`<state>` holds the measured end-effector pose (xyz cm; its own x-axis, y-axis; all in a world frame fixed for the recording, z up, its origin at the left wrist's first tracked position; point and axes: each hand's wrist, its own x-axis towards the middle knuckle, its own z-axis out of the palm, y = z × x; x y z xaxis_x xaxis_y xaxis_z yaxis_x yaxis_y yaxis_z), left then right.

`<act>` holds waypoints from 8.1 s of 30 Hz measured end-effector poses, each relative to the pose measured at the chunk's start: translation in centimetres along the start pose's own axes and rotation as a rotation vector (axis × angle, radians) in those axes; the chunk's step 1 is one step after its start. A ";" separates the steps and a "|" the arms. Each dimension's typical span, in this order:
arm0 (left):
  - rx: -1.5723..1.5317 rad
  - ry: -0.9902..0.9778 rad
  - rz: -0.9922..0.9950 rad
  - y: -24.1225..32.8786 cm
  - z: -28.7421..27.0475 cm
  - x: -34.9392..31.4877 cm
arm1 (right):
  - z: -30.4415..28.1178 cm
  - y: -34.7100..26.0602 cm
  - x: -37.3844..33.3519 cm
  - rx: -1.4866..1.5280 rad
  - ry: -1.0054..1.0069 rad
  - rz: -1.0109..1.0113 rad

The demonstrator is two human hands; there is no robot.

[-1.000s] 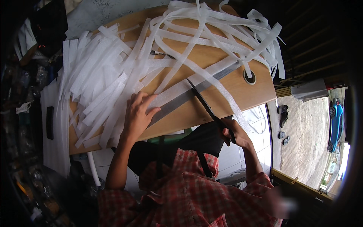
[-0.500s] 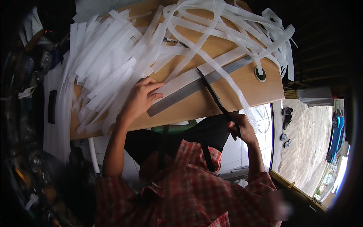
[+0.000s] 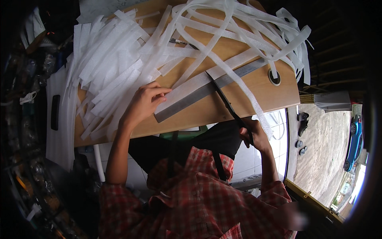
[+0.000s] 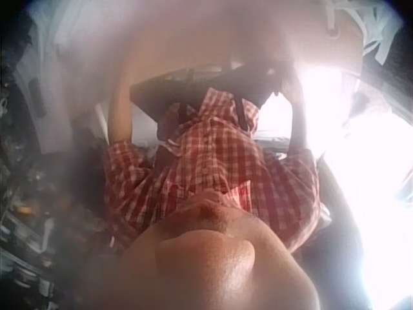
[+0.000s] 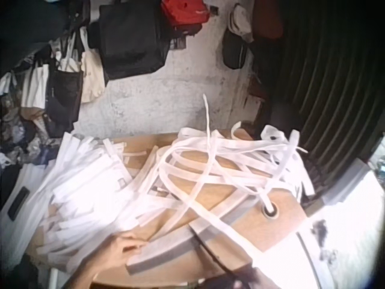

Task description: The person sits on the floor and uses scissors to cut long white foam strips into shorter pieces on a wooden board. The cut pieces are gathered into a pile on the board.

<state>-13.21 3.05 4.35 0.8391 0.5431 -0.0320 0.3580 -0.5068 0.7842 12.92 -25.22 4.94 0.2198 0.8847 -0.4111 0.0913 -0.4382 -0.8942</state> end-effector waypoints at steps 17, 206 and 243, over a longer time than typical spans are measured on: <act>-0.026 -0.011 -0.011 0.2 0.1 -0.3 | 0.4 -1.0 -0.2 -0.056 -0.008 0.073; 0.002 0.272 0.160 10.7 -8.4 11.3 | -32.4 -2.7 9.6 0.227 1.051 -0.278; -0.237 0.196 -0.026 8.3 -11.3 5.3 | -39.4 -1.1 -15.3 -0.051 1.027 0.262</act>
<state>-10.41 9.26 17.66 0.7275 0.6845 0.0478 0.2534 -0.3328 0.9083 47.68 -44.55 19.20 0.9515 0.2133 -0.2216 -0.0423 -0.6228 -0.7812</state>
